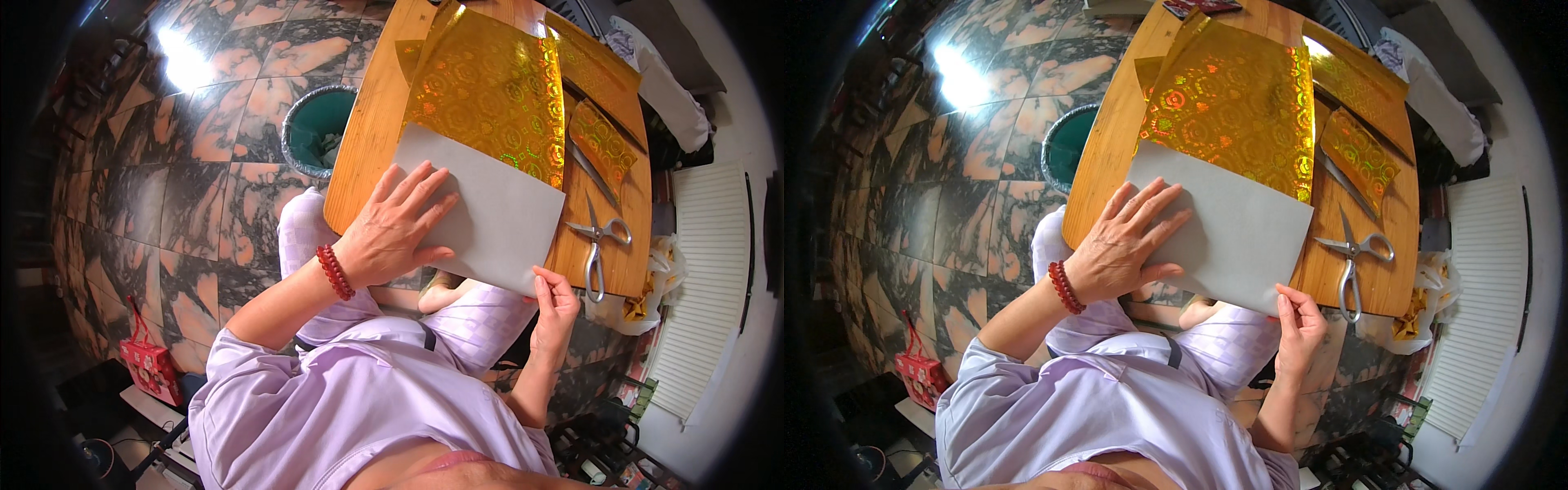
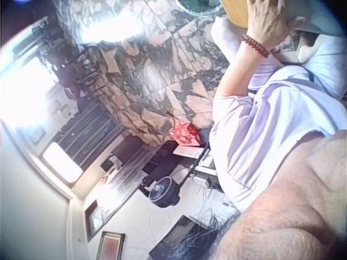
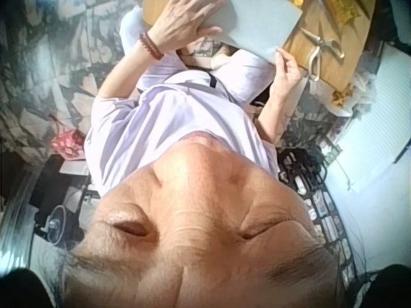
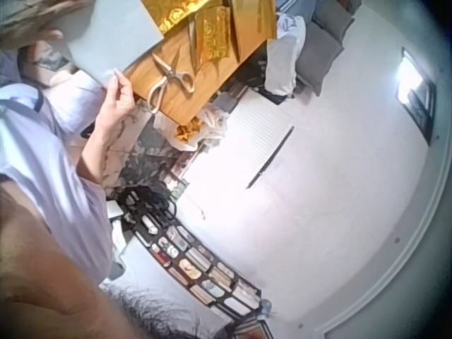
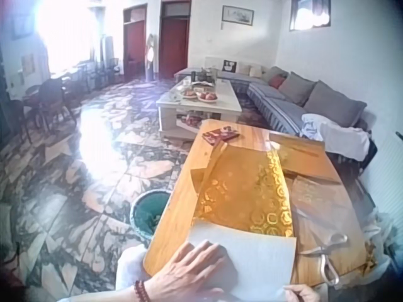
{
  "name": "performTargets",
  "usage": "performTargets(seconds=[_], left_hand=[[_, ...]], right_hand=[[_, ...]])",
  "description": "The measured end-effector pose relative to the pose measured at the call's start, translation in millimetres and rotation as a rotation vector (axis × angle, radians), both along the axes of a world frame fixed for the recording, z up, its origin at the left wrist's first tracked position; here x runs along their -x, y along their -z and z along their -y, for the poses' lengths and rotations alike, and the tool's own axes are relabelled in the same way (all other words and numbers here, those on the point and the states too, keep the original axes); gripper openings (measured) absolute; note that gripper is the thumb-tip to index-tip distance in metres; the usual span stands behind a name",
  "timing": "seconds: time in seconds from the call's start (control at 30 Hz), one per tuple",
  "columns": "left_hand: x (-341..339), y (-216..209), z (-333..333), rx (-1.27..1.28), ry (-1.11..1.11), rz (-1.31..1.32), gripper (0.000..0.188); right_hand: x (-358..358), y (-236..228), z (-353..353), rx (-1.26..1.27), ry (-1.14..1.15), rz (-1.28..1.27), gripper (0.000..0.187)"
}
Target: The person folds a grey card by hand and then covers it with a gold holographic sheet. They use scissors to trim the excess gold material and fold the edges of the sheet over the card.
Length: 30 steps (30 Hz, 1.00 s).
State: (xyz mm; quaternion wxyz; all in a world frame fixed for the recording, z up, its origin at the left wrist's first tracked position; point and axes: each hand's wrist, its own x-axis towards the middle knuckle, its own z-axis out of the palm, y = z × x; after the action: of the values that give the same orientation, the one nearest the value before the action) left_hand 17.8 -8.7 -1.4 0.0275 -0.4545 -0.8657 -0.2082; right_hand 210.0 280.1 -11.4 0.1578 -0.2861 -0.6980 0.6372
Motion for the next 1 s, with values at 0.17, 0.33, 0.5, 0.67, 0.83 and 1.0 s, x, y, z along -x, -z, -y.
performTargets(seconds=[0.17,0.33,0.5,0.67,0.83,1.0], left_hand=[[1,2,2,0.0,0.014,0.001,0.082],[-1,-11,5,0.037,0.086,0.052,0.104],[-2,-9,2,0.098,0.085,0.028,0.11],[-2,-10,1,0.079,0.094,0.048,0.109],[-3,-11,2,0.097,0.084,0.047,0.107],[-2,-12,0,0.099,0.083,0.05,0.104]], right_hand=[[0,-1,2,-0.017,-0.008,-0.011,0.016],[3,-7,7,-0.021,0.009,-0.012,0.016],[2,-27,13,-0.419,-0.08,0.097,0.016],[13,-58,29,-1.474,-0.372,0.074,0.057],[35,-50,41,-1.454,-0.582,0.006,0.078],[38,-26,42,-1.433,-0.668,-0.04,0.073]])
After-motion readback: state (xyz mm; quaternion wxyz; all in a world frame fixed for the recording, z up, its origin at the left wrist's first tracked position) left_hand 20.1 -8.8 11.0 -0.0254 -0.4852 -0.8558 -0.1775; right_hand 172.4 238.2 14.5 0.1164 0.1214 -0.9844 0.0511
